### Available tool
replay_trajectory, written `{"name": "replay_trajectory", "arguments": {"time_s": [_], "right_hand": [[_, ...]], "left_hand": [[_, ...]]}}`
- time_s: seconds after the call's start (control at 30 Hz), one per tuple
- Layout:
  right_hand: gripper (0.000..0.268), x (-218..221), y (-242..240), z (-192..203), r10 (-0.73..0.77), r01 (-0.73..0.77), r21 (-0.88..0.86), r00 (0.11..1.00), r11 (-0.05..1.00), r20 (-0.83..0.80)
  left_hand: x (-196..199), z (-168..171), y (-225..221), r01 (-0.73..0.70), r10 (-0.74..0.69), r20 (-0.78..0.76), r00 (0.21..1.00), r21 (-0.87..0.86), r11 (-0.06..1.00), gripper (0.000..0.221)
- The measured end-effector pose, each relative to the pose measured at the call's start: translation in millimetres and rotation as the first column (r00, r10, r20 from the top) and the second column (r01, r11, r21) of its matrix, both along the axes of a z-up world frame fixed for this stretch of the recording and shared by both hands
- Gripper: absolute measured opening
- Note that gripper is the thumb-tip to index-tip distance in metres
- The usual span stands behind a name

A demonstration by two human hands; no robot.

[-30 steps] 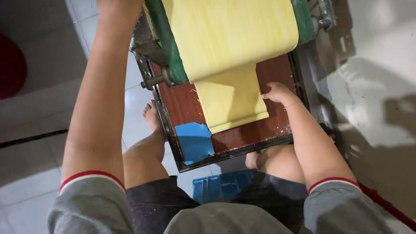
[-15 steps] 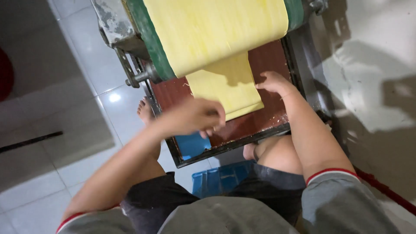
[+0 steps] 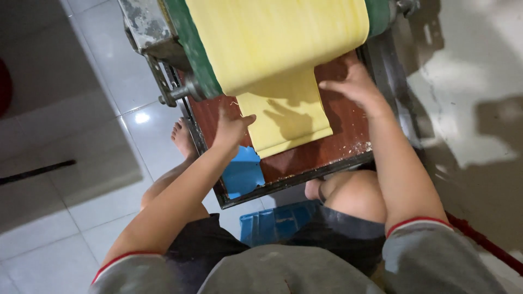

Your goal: The person scrapes a wooden board with a blue plastic scraper, then guides a continuous sheet of yellow dough through a green roller machine. The person folds the emerging dough sheet into a stack and places it on a nearby table. The person repeats the scraping and folding process.

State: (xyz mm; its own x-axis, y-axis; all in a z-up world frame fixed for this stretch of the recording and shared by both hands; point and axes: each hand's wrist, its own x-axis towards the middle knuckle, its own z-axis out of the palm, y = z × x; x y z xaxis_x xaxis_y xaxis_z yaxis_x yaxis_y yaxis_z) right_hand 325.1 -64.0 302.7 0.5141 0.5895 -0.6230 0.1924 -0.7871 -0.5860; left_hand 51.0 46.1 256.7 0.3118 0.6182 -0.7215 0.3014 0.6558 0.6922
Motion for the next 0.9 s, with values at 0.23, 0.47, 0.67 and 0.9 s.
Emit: {"name": "replay_trajectory", "arguments": {"time_s": [0.23,0.47,0.67,0.9], "right_hand": [[0.023,21.4,-16.1,-33.4,0.113,-0.052,0.751,0.993,0.659,-0.031],[0.014,20.7,-25.0,-52.1,0.112,-0.082,0.410,0.993,0.908,-0.049],[0.024,14.7,-17.5,-65.3,0.092,-0.082,0.203,0.995,0.976,-0.040],[0.050,22.8,-24.6,-102.8,0.231,-0.221,-0.150,0.971,0.964,0.053]], "left_hand": [[-23.2,-18.4,24.5,0.334,-0.377,-0.066,0.924,0.621,0.710,0.043],[-14.3,-48.9,44.8,0.437,-0.440,-0.115,0.891,0.487,0.756,0.037],[-15.4,-45.3,47.0,0.672,-0.646,-0.254,0.720,0.491,0.555,0.055],[-27.3,-114.3,19.0,0.731,-0.686,-0.265,0.677,0.351,0.585,0.056]]}}
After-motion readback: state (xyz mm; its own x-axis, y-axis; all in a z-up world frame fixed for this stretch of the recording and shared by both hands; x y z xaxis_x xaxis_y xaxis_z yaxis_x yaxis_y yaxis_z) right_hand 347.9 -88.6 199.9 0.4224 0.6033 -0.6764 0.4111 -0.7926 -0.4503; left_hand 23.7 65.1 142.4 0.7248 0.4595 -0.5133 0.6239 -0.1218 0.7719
